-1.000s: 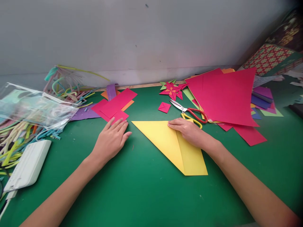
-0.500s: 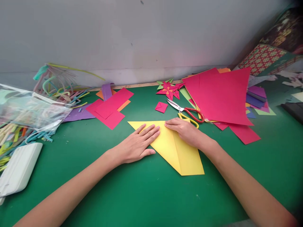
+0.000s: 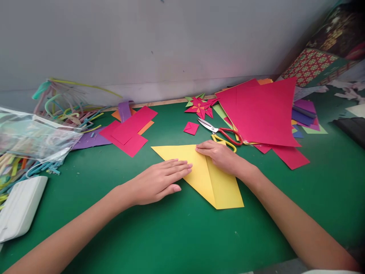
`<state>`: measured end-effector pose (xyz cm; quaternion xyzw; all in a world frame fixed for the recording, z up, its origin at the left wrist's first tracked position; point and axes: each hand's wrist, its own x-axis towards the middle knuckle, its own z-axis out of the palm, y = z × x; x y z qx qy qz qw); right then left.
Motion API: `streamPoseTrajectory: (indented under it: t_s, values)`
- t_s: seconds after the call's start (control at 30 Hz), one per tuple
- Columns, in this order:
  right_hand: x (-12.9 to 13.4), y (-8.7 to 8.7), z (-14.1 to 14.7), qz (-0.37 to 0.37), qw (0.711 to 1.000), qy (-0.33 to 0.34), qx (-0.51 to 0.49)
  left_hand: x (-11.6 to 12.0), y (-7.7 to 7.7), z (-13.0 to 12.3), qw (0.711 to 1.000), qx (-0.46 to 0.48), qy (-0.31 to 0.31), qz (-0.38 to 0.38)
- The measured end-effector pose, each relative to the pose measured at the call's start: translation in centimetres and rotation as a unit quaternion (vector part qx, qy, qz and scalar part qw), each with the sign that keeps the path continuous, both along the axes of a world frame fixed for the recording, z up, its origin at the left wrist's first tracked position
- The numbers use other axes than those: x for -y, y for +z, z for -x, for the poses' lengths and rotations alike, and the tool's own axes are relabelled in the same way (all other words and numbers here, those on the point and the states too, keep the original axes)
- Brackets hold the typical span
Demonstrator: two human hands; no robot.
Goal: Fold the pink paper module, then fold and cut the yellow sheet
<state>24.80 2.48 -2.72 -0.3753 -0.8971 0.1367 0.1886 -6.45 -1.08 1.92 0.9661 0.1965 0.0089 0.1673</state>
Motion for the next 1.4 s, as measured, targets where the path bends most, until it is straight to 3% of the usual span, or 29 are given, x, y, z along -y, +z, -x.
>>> streamPoseTrajectory:
  t_s: [0.17,0.3,0.6,0.8,1.17,1.4]
  values:
    - [0.0,0.2,0.1,0.008,1.000,0.000,0.000,-0.9,-2.6,-3.8,0.998,0.007,0.029,-0.063]
    - [0.1,0.5,0.2,0.010,1.000,0.000,0.002,-0.2,-3.5,-4.8,0.998,0.005,0.028,-0.048]
    - [-0.1,0.0,0.1,-0.008,1.000,0.002,0.007,4.6,-1.8,-4.0,0.994,0.016,-0.074,0.080]
    - [-0.1,-0.1,-0.1,-0.014,1.000,0.011,0.008,5.6,-1.3,-4.4,0.992,0.020,-0.092,0.086]
    - [-0.1,0.0,0.0,-0.001,1.000,0.004,0.001,5.3,-0.4,-4.2,0.988,0.040,-0.095,0.110]
    - [-0.1,-0.2,-0.1,-0.003,1.000,0.004,-0.003,2.2,-2.5,-2.4,1.000,-0.015,0.013,-0.010]
